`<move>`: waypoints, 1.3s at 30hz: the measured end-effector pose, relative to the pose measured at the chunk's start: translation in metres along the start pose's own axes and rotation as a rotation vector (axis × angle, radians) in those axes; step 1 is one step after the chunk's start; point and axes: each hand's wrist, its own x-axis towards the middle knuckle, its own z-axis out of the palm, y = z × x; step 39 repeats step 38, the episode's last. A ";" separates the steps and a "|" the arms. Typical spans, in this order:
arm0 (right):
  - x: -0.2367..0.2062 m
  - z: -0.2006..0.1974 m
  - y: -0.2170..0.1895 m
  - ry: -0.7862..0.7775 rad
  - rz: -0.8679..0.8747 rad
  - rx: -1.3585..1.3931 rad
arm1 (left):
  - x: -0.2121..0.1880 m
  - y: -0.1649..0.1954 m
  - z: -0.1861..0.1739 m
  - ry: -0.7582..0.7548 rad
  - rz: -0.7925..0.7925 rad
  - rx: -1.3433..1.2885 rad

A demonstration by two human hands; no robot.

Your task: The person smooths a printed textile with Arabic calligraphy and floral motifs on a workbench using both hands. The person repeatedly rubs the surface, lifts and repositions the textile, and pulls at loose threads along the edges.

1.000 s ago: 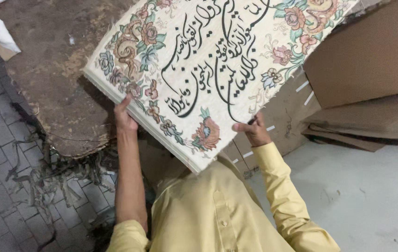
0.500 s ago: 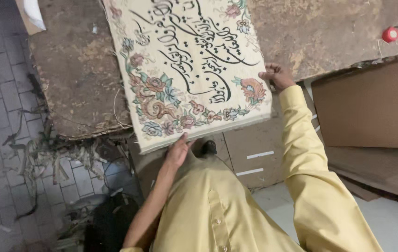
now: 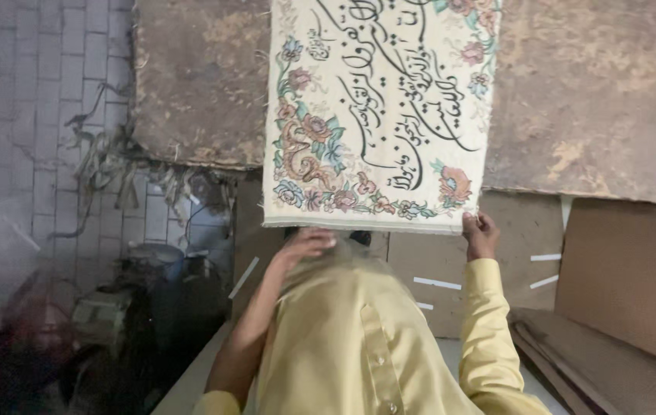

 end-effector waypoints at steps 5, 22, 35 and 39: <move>0.007 0.002 0.018 0.003 0.000 0.153 | -0.072 0.031 -0.136 0.332 0.147 0.368; -0.020 0.073 -0.016 0.346 0.061 0.400 | 0.034 0.276 -0.295 0.910 0.893 1.458; -0.011 0.028 -0.007 0.368 0.165 0.422 | 0.052 0.256 -0.166 0.703 0.621 0.842; -0.011 0.020 0.005 0.370 0.098 0.408 | 0.071 0.208 -0.024 0.572 0.747 1.117</move>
